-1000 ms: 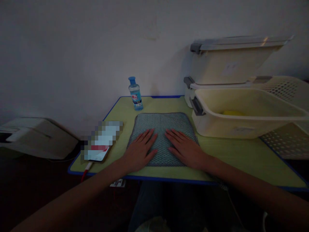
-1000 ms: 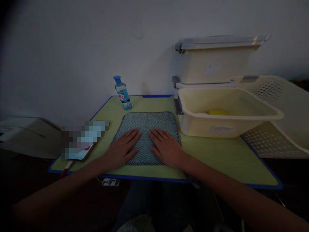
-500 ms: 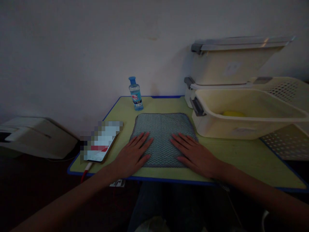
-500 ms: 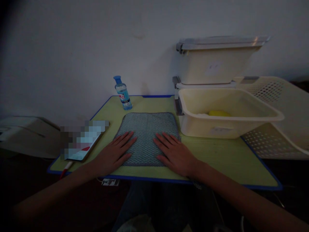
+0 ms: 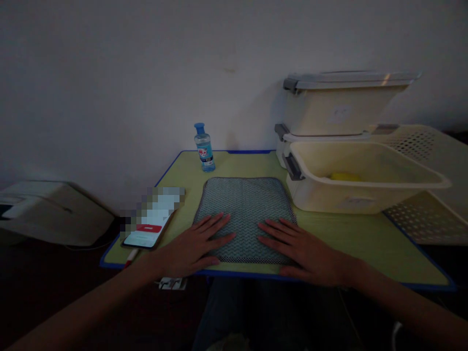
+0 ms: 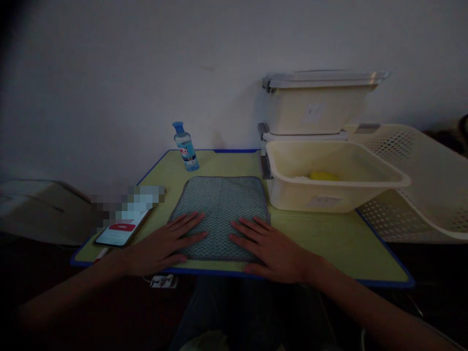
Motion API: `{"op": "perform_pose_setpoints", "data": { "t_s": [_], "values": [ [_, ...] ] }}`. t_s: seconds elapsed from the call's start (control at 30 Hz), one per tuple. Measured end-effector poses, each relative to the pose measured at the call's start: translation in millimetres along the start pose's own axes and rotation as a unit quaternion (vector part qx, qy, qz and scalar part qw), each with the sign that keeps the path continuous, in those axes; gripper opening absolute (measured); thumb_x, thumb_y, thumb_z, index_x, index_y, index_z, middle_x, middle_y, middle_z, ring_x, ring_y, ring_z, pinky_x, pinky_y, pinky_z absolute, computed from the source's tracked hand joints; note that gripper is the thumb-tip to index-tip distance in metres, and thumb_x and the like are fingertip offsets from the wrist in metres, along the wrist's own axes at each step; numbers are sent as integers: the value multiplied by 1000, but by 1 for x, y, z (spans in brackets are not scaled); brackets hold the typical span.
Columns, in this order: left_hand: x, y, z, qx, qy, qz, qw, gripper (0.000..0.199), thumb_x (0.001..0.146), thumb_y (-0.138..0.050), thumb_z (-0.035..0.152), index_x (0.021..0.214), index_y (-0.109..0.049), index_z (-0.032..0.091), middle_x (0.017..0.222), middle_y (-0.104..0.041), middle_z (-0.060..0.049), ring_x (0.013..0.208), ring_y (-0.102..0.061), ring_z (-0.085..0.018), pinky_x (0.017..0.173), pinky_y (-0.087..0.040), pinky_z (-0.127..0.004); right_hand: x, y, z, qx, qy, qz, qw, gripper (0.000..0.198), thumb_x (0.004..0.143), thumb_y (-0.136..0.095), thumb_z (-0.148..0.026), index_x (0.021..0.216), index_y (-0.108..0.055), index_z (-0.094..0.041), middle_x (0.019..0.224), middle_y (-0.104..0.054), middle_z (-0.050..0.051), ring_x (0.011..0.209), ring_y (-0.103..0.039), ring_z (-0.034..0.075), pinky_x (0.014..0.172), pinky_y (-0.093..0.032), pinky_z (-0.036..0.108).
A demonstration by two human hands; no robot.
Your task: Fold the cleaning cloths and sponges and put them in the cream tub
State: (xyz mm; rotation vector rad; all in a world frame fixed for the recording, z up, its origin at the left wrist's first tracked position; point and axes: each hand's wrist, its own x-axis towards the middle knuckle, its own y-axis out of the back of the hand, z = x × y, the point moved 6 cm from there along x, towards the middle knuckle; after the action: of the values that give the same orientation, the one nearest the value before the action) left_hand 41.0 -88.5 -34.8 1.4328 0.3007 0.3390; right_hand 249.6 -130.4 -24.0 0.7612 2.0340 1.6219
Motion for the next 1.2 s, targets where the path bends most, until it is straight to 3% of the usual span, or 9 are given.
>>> {"op": "perform_pose_setpoints", "data": {
  "t_s": [0.23,0.33,0.43,0.63,0.93,1.2],
  "values": [
    [-12,-3,11,14,1,-23,1000,60,90,-39,41,141,-9,31,150,-6,-2,138,-8,-22,112,-15,-42,-9,-4,-11,-3,16,-18,1000,76,81,-48,-54,142,-18,-20,148,-17,11,137,-12,26,109,-16,51],
    [-16,-6,18,12,-2,-30,999,71,85,-49,42,142,-8,29,150,-4,-4,138,-8,-24,112,-17,-43,-14,-9,-15,-30,0,-28,999,76,80,-56,-40,142,-16,-21,149,-16,10,137,-13,26,109,-18,50],
    [-19,-9,24,20,16,-34,999,76,83,-54,23,142,-7,30,150,-4,-4,138,-7,-23,112,-19,-42,-18,-13,-19,-60,-16,-18,998,72,80,-55,-23,142,-17,-24,148,-19,6,136,-17,24,109,-22,48],
    [-23,-11,31,23,33,-47,998,83,76,-44,-1,141,-5,33,150,-4,-1,138,-6,-21,112,-20,-43,-26,-19,-28,-116,-9,5,993,73,77,-41,-3,143,-15,-23,148,-17,4,135,-19,21,109,-27,44],
    [-32,-11,36,-19,45,-46,998,83,73,-29,-9,142,0,27,150,-8,-2,137,-9,-18,110,-25,-42,-37,-15,-38,-151,-2,48,987,74,74,-35,2,143,-12,-13,145,-26,10,133,-25,18,104,-37,37],
    [-52,-8,44,-84,64,-31,994,86,70,-24,-13,141,-5,32,149,-12,2,136,-19,-16,108,-31,-41,-55,-21,-52,-160,-11,74,984,75,72,-34,5,142,-14,-12,143,-31,11,130,-33,18,99,-43,32]
  ]
}}
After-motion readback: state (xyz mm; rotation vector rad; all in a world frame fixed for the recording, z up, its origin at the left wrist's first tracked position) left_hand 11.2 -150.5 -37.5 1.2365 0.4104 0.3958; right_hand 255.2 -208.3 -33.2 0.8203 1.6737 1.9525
